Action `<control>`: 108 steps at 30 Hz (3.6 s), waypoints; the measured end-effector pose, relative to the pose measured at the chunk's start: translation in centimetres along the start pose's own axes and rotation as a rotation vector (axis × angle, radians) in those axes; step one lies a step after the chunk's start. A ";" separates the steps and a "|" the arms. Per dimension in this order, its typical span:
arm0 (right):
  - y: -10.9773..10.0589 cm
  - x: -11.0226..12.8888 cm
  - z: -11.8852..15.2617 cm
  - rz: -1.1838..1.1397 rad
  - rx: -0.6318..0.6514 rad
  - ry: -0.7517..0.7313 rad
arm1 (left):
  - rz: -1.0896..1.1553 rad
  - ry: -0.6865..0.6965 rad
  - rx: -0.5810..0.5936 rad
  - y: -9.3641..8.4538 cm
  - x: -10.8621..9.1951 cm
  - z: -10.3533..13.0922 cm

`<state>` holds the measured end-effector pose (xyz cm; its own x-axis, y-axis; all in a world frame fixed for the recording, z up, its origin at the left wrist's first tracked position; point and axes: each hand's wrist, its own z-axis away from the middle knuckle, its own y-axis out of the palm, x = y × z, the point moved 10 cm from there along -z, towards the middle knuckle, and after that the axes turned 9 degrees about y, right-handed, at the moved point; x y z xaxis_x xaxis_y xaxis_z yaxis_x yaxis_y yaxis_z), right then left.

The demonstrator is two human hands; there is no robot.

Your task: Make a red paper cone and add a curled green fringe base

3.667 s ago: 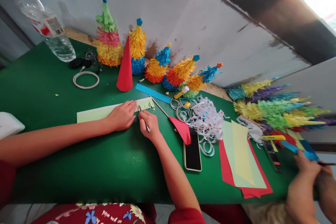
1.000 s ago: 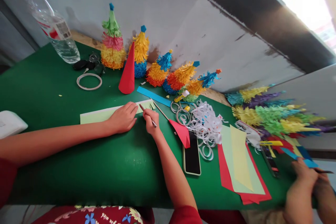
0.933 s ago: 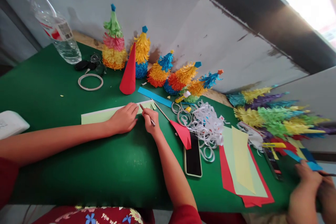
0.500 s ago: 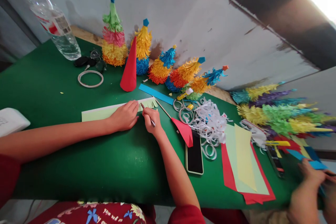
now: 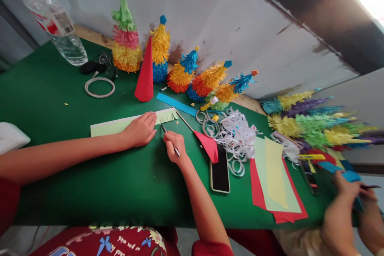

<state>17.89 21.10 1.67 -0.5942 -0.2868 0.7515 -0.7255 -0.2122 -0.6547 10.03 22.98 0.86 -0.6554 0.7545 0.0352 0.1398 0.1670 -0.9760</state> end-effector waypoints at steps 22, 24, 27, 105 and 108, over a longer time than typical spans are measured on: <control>-0.5 -3.3 -4.4 -0.346 -0.138 0.058 | 0.270 -0.127 -0.104 -0.4 1.9 0.1; -0.7 -3.9 -4.2 -0.464 -0.155 0.075 | 0.372 -0.217 -0.164 -0.6 3.5 0.1; -0.8 -4.2 -4.1 -0.585 -0.160 0.073 | 0.569 -0.326 -0.295 -0.9 6.0 0.1; 0.1 0.4 -1.4 0.044 -0.018 0.012 | 0.114 -0.037 0.016 0.8 0.9 0.0; 0.0 0.4 -0.5 0.035 -0.010 0.024 | 0.124 -0.039 0.007 0.8 0.9 0.0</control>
<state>17.50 21.40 2.05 -0.6275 -0.2717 0.7296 -0.7072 -0.1930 -0.6801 9.49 23.80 0.15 -0.6617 0.7439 -0.0936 0.2158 0.0694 -0.9740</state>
